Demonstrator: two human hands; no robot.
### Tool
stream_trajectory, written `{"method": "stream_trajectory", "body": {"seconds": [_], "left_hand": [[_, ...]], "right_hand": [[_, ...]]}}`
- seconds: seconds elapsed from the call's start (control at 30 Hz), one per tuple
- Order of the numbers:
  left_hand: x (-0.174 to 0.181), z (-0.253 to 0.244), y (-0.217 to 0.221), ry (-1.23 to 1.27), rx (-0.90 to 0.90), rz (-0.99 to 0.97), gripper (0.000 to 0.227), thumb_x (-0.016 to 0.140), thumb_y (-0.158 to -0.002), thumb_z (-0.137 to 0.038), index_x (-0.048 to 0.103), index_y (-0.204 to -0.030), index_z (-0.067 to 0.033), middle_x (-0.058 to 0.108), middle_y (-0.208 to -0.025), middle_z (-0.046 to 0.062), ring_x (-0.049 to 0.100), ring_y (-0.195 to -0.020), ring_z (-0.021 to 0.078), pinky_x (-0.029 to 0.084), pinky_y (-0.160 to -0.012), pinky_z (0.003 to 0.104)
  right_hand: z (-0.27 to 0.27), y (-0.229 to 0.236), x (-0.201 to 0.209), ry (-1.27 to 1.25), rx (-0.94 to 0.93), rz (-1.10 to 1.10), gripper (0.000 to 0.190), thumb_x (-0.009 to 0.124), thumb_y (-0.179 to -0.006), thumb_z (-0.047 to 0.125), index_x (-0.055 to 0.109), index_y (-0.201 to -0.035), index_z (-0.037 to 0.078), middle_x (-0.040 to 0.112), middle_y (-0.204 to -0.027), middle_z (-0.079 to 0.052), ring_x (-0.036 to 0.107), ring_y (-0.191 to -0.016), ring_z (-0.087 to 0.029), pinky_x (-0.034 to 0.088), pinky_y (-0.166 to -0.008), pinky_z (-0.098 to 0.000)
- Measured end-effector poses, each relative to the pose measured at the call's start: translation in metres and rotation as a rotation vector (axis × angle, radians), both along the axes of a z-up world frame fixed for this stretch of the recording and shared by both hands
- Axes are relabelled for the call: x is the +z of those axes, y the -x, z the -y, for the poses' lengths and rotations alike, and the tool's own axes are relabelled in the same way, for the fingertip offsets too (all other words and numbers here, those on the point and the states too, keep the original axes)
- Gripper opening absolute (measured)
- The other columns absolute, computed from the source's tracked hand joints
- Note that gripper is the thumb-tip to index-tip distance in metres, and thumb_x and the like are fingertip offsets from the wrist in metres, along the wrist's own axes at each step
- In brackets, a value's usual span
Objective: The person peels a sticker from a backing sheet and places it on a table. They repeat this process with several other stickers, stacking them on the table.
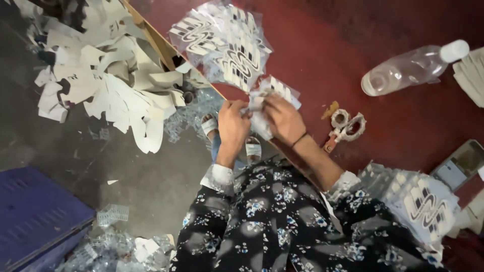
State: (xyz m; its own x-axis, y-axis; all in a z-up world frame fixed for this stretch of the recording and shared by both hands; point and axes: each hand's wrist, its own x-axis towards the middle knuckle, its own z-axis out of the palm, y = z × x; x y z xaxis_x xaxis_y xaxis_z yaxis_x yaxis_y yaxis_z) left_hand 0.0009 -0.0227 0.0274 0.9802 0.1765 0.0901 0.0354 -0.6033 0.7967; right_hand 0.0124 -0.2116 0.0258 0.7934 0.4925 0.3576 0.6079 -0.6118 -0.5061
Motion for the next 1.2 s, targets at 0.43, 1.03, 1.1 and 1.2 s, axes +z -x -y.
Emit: {"method": "stream_trajectory", "body": {"seconds": [0.43, 1.03, 1.1, 1.2], "left_hand": [[-0.005, 0.001, -0.003, 0.011, 0.024, -0.124, 0.025, 0.077, -0.073, -0.014, 0.072, -0.096, -0.0094, 0.066, -0.101, 0.016, 0.065, -0.099, 0.0379, 0.052, -0.087, 0.046], [0.016, 0.028, 0.017, -0.215, 0.115, 0.23, 0.02, 0.069, -0.075, -0.008, 0.07, -0.095, -0.0084, 0.065, -0.109, 0.015, 0.063, -0.099, 0.0395, 0.052, -0.082, 0.05], [0.0, 0.036, 0.019, -0.148, 0.098, 0.236, 0.019, 0.068, -0.079, -0.007, 0.069, -0.097, -0.0072, 0.065, -0.108, 0.015, 0.063, -0.098, 0.0389, 0.053, -0.082, 0.05], [-0.006, 0.033, 0.007, 0.04, 0.113, 0.193, 0.013, 0.065, -0.088, -0.006, 0.067, -0.102, -0.0065, 0.067, -0.104, 0.014, 0.066, -0.096, 0.0358, 0.055, -0.083, 0.047]], "right_hand": [[-0.007, -0.009, -0.077, -0.002, -0.094, -0.212, 0.013, 0.063, -0.09, 0.003, 0.069, -0.102, 0.003, 0.063, -0.111, -0.02, 0.058, -0.111, -0.038, 0.049, -0.099, -0.0466], [0.0, 0.018, -0.003, 0.067, -0.124, 0.017, 0.05, 0.07, -0.057, 0.001, 0.073, -0.106, -0.003, 0.07, -0.111, -0.02, 0.063, -0.104, -0.043, 0.051, -0.092, -0.0486], [0.007, 0.022, 0.002, -0.035, -0.18, -0.039, 0.041, 0.066, -0.065, -0.004, 0.074, -0.106, -0.001, 0.071, -0.111, -0.018, 0.066, -0.103, -0.039, 0.054, -0.091, -0.0442], [0.016, 0.021, 0.018, -0.242, -0.303, -0.12, 0.026, 0.064, -0.082, -0.009, 0.072, -0.105, -0.001, 0.072, -0.109, -0.014, 0.071, -0.096, -0.03, 0.056, -0.086, -0.0356]]}}
